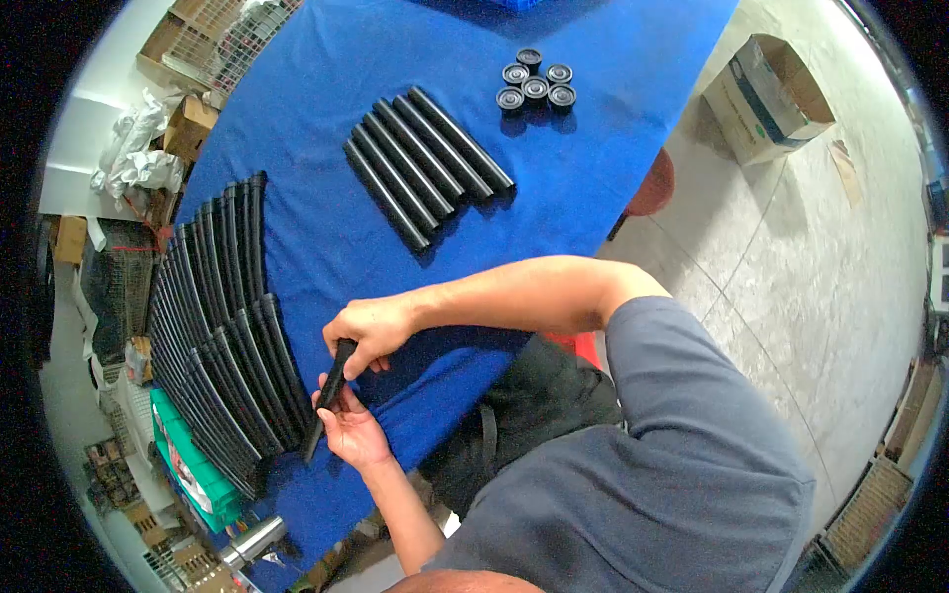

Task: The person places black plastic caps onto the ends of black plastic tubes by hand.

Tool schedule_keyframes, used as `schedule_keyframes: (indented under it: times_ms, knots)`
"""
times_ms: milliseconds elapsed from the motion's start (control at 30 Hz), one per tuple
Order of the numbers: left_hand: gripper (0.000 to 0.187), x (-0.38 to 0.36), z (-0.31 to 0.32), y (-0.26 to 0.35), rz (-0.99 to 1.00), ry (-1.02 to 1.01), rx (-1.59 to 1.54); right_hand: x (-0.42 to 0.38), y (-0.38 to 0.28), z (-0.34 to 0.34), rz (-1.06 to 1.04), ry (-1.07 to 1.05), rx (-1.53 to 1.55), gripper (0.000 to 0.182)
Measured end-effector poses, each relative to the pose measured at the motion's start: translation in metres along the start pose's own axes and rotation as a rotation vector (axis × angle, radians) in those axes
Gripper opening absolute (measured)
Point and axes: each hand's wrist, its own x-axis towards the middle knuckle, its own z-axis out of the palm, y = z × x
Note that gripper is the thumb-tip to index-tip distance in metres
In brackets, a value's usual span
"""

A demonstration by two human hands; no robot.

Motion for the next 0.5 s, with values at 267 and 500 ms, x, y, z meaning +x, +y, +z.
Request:
schedule_keyframes:
  times_ms: [267, 500]
  knots:
    - [0.034, 0.002, 0.011, 0.0, -0.033, -0.004, -0.057, 0.01, 0.024, 0.014, -0.335, 0.189, -0.2, 0.034]
    - [0.031, 0.0, 0.006, 0.001, -0.032, -0.022, -0.107, 0.001, 0.004, 0.001, -0.034, 0.09, -0.039, 0.04]
